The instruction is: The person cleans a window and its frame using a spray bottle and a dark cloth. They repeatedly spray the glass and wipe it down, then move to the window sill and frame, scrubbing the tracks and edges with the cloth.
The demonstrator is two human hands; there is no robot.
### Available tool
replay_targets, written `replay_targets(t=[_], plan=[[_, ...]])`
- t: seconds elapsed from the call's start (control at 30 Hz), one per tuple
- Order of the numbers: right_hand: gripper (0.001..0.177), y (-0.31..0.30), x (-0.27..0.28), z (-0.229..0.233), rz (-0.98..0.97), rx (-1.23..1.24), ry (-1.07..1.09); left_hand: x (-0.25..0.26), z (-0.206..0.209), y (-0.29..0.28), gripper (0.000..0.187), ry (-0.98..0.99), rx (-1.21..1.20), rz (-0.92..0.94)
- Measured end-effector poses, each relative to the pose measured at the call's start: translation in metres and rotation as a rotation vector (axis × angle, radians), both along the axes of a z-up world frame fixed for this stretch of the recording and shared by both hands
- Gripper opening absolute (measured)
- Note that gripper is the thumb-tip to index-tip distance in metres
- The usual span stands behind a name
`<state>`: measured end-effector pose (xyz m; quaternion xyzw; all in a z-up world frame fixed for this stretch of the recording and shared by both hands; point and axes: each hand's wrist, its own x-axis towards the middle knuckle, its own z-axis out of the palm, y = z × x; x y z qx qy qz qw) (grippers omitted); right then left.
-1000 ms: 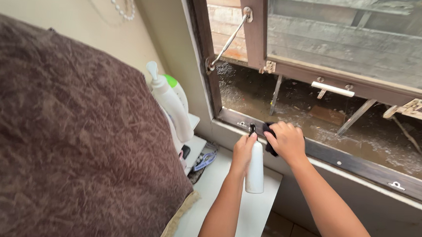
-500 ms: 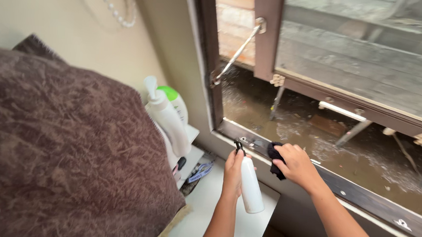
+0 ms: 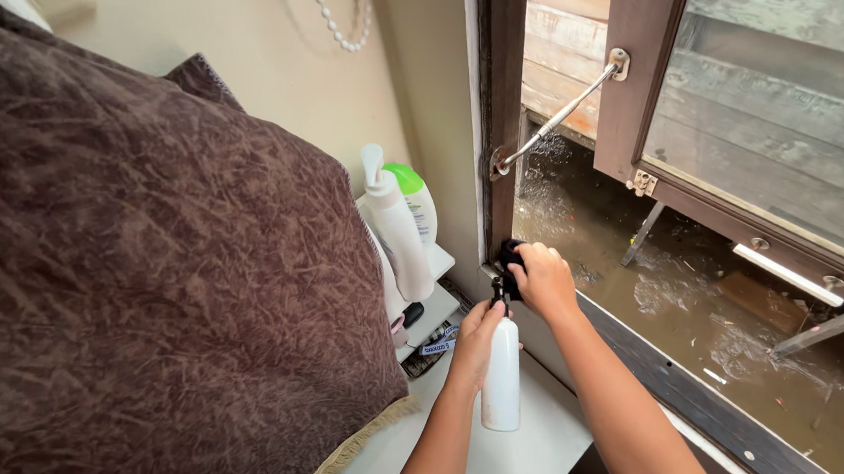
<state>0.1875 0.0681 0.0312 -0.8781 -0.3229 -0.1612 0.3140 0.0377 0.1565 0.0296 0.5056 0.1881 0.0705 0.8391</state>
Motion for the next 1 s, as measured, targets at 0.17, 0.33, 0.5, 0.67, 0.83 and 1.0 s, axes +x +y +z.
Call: replay_targets(t=[0.17, 0.33, 0.5, 0.67, 0.83, 1.0], plan=[[0.027, -0.047, -0.022, -0.003, 0.019, -0.031, -0.008, 0.027, -0.015, 0.001, 0.034, -0.034, 0.220, 0.022], [0.031, -0.072, -0.042, 0.001, -0.020, -0.032, -0.033, 0.050, -0.030, -0.002, 0.041, -0.096, 0.352, 0.094], [0.031, -0.057, -0.042, 0.005, -0.056, -0.059, -0.070, 0.025, -0.015, -0.004, 0.028, -0.064, -0.024, 0.126], [0.034, -0.003, -0.016, 0.003, 0.077, 0.032, -0.232, 0.001, -0.019, -0.003, 0.028, -0.083, -0.037, 0.211], [0.030, 0.028, -0.011, 0.005, -0.115, -0.180, -0.260, -0.010, -0.028, -0.001, 0.027, -0.103, -0.024, 0.222], [0.027, 0.020, -0.014, -0.006, -0.122, -0.201, -0.271, -0.016, -0.033, -0.004, 0.029, -0.132, 0.046, 0.218]])
